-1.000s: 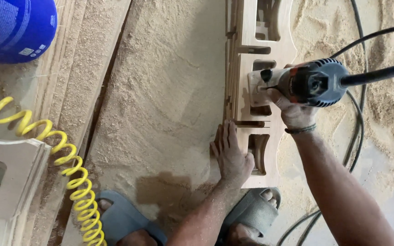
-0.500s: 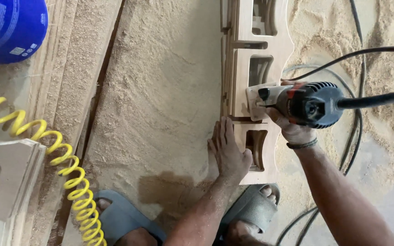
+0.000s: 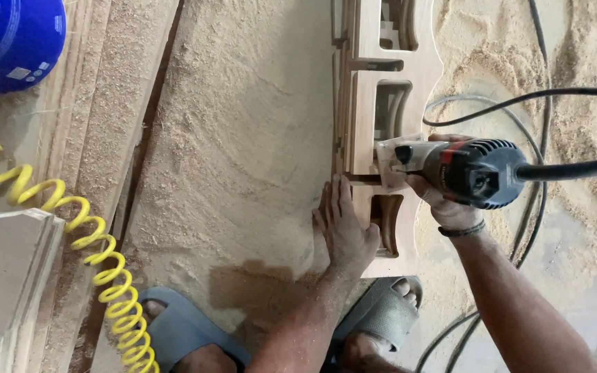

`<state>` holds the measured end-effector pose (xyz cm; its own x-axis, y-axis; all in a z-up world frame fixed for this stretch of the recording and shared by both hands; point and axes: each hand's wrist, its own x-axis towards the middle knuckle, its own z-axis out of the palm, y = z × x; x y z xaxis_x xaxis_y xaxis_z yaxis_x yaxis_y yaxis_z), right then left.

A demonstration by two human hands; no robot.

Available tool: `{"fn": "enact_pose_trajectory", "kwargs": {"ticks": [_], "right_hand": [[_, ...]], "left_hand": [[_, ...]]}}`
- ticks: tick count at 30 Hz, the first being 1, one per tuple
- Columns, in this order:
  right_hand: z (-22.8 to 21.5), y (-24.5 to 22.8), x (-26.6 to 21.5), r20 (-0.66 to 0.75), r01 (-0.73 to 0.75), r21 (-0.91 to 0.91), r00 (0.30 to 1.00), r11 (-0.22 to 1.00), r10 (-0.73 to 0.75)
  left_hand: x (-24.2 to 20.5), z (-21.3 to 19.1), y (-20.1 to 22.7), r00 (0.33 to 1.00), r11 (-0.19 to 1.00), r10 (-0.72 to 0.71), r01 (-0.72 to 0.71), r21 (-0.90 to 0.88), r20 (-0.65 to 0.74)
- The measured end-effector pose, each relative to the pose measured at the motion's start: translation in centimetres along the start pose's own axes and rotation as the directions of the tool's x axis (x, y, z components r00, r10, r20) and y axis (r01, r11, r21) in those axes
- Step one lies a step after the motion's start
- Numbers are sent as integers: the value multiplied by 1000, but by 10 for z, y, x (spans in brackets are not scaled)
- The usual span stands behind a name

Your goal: Using a handheld power router to shape and finish the edges of decorative wooden furniture components.

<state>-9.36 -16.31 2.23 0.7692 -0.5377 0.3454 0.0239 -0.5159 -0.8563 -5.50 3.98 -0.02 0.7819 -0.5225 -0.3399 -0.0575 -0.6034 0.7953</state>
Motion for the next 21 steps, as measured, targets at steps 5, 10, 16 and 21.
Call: {"fn": "enact_pose_trajectory", "kwargs": {"ticks": [5, 10, 16, 21], "right_hand": [[8, -8, 0, -29, -21, -13, 999, 1000, 20], [11, -10, 0, -45, -63, -29, 997, 998, 62], [32, -17, 1, -68, -52, 7, 996, 999, 52], [63, -31, 3, -88, -32, 31, 995, 999, 35]], "left_hand": [[1, 5, -5, 999, 999, -46, 45, 18, 29], [2, -1, 3, 998, 998, -47, 46, 34, 48], [1, 0, 3, 998, 997, -34, 31, 67, 43], [2, 10, -2, 992, 992, 44, -29, 123, -116]]}}
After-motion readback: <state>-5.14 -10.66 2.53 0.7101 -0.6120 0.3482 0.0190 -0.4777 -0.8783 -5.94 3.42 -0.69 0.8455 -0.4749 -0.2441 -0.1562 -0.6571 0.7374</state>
